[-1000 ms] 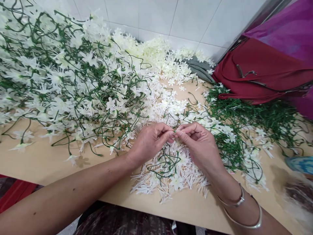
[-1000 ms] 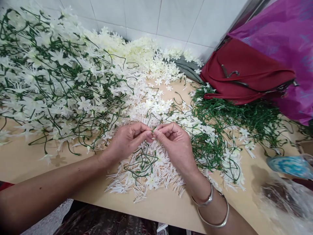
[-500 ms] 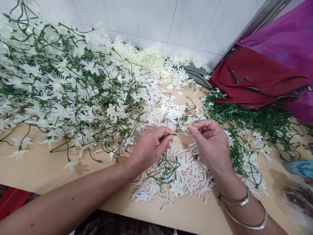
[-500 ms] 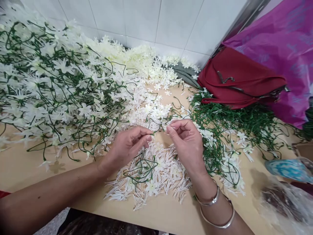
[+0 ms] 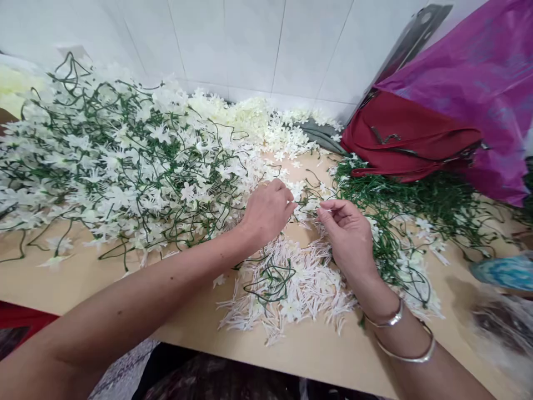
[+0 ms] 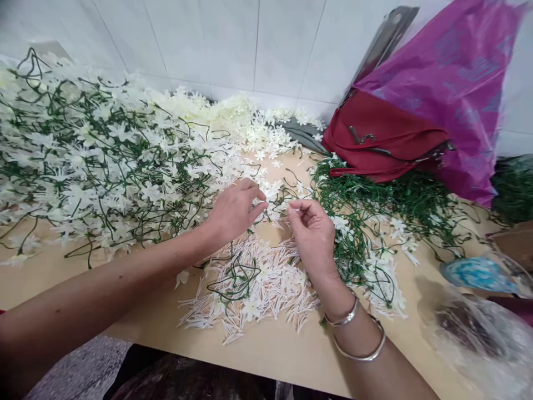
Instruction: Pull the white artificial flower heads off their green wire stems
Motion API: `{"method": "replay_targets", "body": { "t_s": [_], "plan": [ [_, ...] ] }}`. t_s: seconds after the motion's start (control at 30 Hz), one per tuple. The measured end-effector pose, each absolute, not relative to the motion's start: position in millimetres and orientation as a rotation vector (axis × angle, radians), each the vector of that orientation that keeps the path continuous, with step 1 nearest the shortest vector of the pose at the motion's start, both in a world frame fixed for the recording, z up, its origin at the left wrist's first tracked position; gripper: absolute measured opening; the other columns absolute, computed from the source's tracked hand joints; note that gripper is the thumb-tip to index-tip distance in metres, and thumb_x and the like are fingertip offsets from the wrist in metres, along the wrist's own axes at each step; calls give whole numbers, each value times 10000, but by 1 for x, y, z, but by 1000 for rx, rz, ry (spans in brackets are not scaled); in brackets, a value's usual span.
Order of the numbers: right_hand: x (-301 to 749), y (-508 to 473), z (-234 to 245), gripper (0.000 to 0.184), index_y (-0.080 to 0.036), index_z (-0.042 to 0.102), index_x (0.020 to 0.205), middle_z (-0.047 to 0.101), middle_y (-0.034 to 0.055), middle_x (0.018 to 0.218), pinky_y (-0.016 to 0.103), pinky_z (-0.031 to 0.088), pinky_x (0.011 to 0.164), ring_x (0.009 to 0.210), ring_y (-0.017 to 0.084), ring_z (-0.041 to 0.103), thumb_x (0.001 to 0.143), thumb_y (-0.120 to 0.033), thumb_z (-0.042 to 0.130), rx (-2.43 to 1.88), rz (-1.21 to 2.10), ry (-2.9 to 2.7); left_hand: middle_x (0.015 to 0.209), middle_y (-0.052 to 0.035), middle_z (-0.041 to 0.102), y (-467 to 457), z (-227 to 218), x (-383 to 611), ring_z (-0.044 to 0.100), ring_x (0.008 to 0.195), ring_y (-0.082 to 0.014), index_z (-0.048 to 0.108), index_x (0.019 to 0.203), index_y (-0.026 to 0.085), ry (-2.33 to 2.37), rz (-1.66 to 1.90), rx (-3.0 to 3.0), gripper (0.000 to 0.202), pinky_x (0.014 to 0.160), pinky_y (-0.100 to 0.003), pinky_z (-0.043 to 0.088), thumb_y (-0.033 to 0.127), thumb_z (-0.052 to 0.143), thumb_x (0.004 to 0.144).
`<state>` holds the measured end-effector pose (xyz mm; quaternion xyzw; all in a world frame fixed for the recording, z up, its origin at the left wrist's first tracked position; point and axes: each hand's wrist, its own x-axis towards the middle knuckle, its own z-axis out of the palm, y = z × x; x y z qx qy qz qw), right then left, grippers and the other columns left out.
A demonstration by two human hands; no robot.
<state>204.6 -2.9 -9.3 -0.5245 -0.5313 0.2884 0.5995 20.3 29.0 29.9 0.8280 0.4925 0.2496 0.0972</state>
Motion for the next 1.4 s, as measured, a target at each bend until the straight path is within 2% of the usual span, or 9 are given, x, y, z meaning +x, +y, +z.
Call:
{"method": "replay_targets", "body": {
  "t_s": [0.07, 0.13, 0.3, 0.4, 0.5, 0.73, 0.97, 1.27, 1.4],
  "plan": [
    [204, -3, -9, 176, -215, 691, 925, 672, 9, 828, 312, 490, 713, 736, 168, 597, 812, -326, 768, -1224, 701, -1227, 1115, -140, 695, 36, 31, 31, 657, 1058, -296, 757, 979, 132, 1575, 612, 2428, 190, 951, -428, 523, 285, 644, 980],
    [204, -3, -7, 162, -213, 688, 906, 671, 5, 814, 317, 493, 733, 733, 165, 598, 805, -314, 764, -1215, 722, -1228, 1079, -127, 697, 40, 28, 36, 658, 1039, -289, 763, 927, 153, 1597, 589, 2393, 168, 934, -421, 518, 272, 652, 967],
    [201, -6, -1, 172, -221, 692, 944, 668, -3, 825, 321, 510, 744, 737, 159, 614, 810, -295, 768, -1174, 719, -1204, 938, -72, 723, 35, 22, 22, 659, 878, -207, 706, 843, 172, 1426, 991, 2221, 90, 819, -343, 502, 167, 655, 916],
    [198, -11, 2, 223, -232, 706, 1021, 685, -4, 841, 331, 534, 774, 769, 165, 652, 819, -283, 786, -1123, 740, -1184, 897, -50, 745, 21, 21, 8, 643, 765, -149, 653, 796, 179, 1196, 1221, 1862, 120, 727, -292, 489, 228, 672, 904],
    [192, -18, 6, 157, -240, 731, 974, 707, 3, 856, 324, 533, 801, 805, 163, 661, 832, -257, 795, -1076, 754, -1223, 815, -41, 740, 5, 16, -1, 632, 695, -127, 609, 779, 186, 1054, 1220, 1451, 185, 658, -266, 479, 306, 709, 876],
    [178, -32, 13, 90, -238, 734, 855, 711, 10, 903, 329, 527, 869, 906, 167, 672, 845, -155, 769, -1018, 670, -1411, 786, -3, 692, -12, 2, 2, 606, 719, -97, 645, 774, 171, 866, 1198, 1259, 145, 716, -248, 469, 250, 725, 867],
    [175, -36, 12, 104, -239, 712, 834, 718, 16, 902, 348, 529, 842, 896, 184, 686, 877, -145, 717, -1149, 439, -1610, 782, -7, 684, -15, -2, 4, 601, 740, -115, 672, 820, 163, 750, 1164, 1326, 136, 722, -265, 462, 265, 717, 898],
    [170, -45, 23, 138, -229, 671, 830, 730, 7, 850, 329, 546, 798, 817, 167, 703, 886, -103, 667, -1170, 104, -1784, 938, -32, 716, -18, -4, 5, 659, 859, -130, 701, 881, 182, 735, 1259, 1431, 69, 813, -278, 517, 236, 706, 923],
    [168, -45, 23, 141, -235, 666, 820, 738, -4, 844, 324, 547, 793, 805, 163, 705, 891, -115, 670, -1187, 133, -1761, 1005, -54, 734, -18, -3, 6, 687, 912, -146, 701, 880, 178, 733, 1247, 1405, 79, 860, -298, 541, 248, 708, 916]
  ]
}}
